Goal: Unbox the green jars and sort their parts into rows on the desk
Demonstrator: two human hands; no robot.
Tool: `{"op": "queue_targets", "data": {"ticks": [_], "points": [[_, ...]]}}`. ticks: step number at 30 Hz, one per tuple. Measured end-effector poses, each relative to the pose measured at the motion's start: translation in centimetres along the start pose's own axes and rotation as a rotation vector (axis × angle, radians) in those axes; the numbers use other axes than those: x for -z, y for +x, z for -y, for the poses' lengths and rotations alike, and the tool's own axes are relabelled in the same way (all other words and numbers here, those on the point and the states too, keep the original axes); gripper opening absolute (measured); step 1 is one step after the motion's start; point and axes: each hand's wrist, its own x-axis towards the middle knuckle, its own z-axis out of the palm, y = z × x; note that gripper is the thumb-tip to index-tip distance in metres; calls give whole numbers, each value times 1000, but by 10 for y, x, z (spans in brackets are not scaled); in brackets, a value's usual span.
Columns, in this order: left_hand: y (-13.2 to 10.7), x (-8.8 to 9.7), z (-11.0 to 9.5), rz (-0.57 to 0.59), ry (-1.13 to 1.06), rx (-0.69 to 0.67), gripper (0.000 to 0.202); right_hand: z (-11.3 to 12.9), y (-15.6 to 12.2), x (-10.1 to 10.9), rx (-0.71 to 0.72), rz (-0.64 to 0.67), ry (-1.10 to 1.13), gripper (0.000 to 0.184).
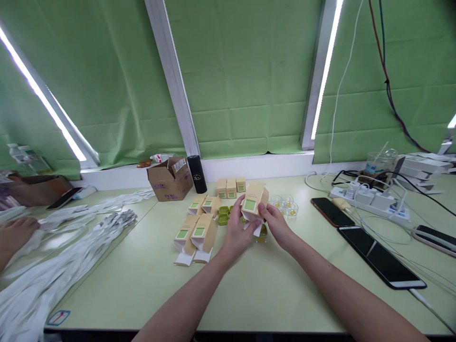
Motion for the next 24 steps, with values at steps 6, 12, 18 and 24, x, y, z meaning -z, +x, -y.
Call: {"op": "queue_targets", "data": {"ticks": [6,12,18,24], "points": [[2,4,8,-46,-7,-75,53,0,-2,-3,-34,34,47,77],[4,2,9,-85,53,-36,66,0,-2,-1,-35,56,90,76],[2,-1,8,-59,69,-32,72,0,-1,2,-49,53,132,71],[2,2,12,-115,121,-98,52,2,-4,0,-16,138,189,63]]}}
